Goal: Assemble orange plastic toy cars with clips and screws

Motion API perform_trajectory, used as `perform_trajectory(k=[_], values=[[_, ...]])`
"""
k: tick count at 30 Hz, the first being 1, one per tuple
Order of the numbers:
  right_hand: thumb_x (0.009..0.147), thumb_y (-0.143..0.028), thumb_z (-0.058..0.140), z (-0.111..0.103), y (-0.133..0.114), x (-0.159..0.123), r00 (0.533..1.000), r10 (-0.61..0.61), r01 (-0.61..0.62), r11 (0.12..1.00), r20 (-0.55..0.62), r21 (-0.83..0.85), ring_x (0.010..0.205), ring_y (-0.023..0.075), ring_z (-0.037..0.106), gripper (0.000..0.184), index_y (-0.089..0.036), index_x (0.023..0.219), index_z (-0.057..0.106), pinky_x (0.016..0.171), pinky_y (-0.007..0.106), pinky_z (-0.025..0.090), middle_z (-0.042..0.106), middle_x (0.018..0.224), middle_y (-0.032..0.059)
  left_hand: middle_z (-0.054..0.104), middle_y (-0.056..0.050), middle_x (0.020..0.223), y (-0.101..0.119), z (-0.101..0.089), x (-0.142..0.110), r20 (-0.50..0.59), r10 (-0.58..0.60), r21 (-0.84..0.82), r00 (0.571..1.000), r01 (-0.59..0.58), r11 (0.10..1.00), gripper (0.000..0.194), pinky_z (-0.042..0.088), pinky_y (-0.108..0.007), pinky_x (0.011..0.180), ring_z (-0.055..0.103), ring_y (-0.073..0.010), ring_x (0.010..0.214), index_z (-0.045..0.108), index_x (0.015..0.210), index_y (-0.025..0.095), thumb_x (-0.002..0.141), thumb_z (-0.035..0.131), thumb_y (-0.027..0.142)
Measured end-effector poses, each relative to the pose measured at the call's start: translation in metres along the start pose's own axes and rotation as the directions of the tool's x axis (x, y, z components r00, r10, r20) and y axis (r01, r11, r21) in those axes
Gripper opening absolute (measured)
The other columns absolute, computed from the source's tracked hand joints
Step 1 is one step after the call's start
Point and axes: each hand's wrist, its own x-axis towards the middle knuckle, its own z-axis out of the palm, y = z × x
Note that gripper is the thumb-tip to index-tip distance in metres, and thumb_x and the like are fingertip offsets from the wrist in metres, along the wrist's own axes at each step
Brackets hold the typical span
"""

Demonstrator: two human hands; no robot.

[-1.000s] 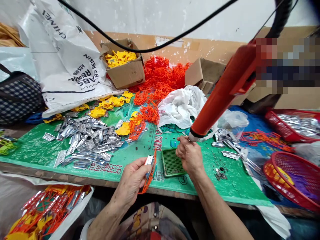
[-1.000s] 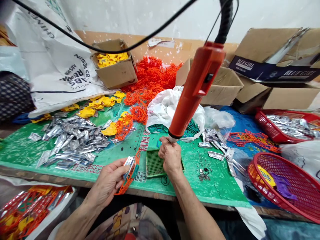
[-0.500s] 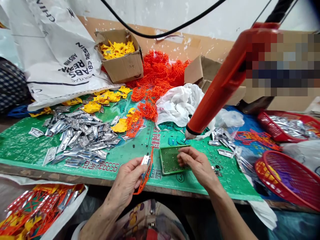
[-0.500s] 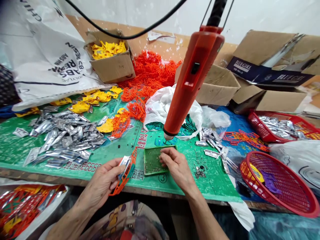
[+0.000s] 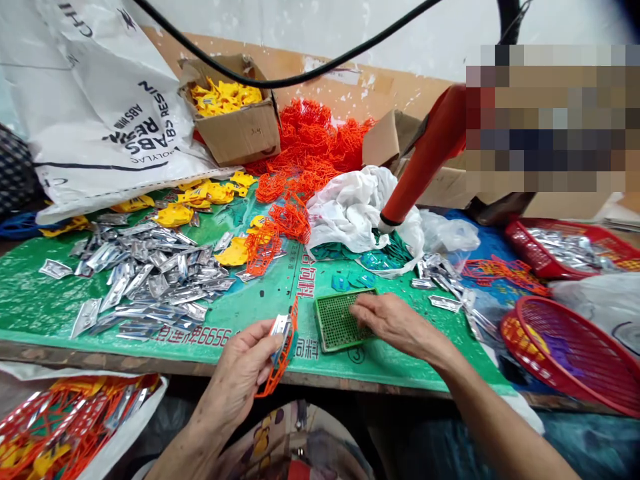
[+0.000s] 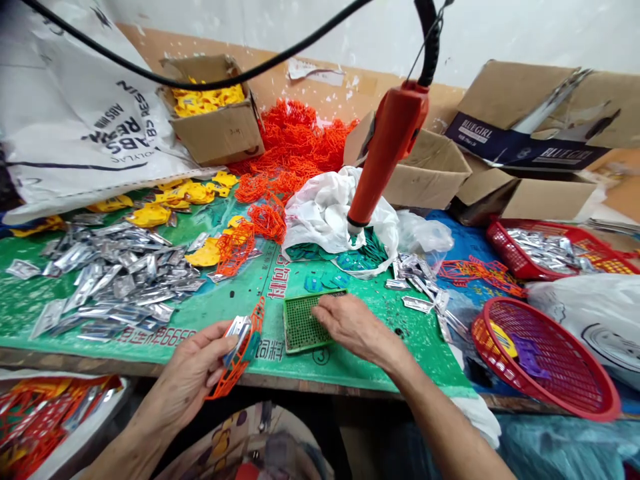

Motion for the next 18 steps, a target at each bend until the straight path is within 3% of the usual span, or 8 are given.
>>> perform_trajectory(k=[3,4,7,11,14,18], values=[[0.093,-0.036,0.05,-0.014,0.023,-0.003,0.962,0.053,-0.099,0.982,-0.269,-0.162,0.071,0.0206,0.057,0.024,-0.022,0.084,0.067,0.066,0.033,0.041,0.063,0.078,0.0045,0.062,0.003,0.065,0.0,0.003,0.001,0.008,-0.011,0.009,1.0,0.011,1.0,0.037,0.017,-0.015,0.036,0.026,0.0002,0.039,0.074,0.09,0.014,0.064,0.081,0.038],[0.092,-0.036,0.052,-0.015,0.031,-0.002,0.952,0.035,-0.098,0.976,-0.304,-0.196,0.082,0.0244,0.06,0.022,-0.021,0.094,0.069,0.074,0.037,0.044,0.065,0.09,0.008,0.061,0.003,0.064,0.0,0.004,0.001,0.012,-0.016,0.011,1.0,0.016,1.0,0.037,0.017,-0.015,0.036,0.026,0.0002,0.039,0.074,0.09,0.014,0.064,0.082,0.039],[0.089,-0.034,0.058,-0.014,0.051,0.007,0.979,-0.044,0.001,0.978,-0.201,-0.209,0.102,0.0292,0.058,0.027,-0.023,0.112,0.069,0.088,0.043,0.045,0.064,0.107,0.012,0.059,0.004,0.062,0.001,0.006,0.001,0.014,-0.028,0.007,1.0,0.028,1.0,0.036,0.017,-0.014,0.036,0.026,0.0002,0.039,0.073,0.086,0.014,0.063,0.082,0.04],[0.09,-0.031,0.057,-0.007,0.065,0.023,0.991,-0.119,0.111,0.984,-0.057,-0.138,0.083,0.0218,0.06,0.019,-0.025,0.095,0.074,0.08,0.036,0.047,0.064,0.088,0.0056,0.061,0.004,0.062,0.004,0.004,-0.001,-0.013,-0.043,-0.001,0.999,0.043,0.999,0.037,0.018,-0.014,0.036,0.025,0.0009,0.038,0.072,0.084,0.014,0.061,0.083,0.04],[0.093,-0.033,0.053,-0.006,0.073,0.031,0.985,-0.167,0.163,0.983,-0.041,-0.083,0.072,0.018,0.059,0.025,-0.024,0.081,0.072,0.071,0.032,0.047,0.063,0.077,0.0022,0.06,0.004,0.061,0.007,-0.001,-0.001,-0.051,-0.049,-0.002,0.997,0.049,0.999,0.041,0.018,-0.013,0.036,0.026,0.0006,0.038,0.072,0.086,0.014,0.059,0.085,0.041],[0.094,-0.036,0.05,-0.01,0.084,0.026,0.98,-0.175,0.17,0.984,-0.098,-0.057,0.068,0.0176,0.057,0.03,-0.022,0.078,0.07,0.068,0.031,0.045,0.061,0.073,0.0015,0.059,0.006,0.058,0.008,-0.008,-0.001,-0.092,-0.033,0.003,0.995,0.033,0.999,0.043,0.019,-0.012,0.035,0.026,0.0008,0.037,0.07,0.082,0.014,0.054,0.087,0.041]])
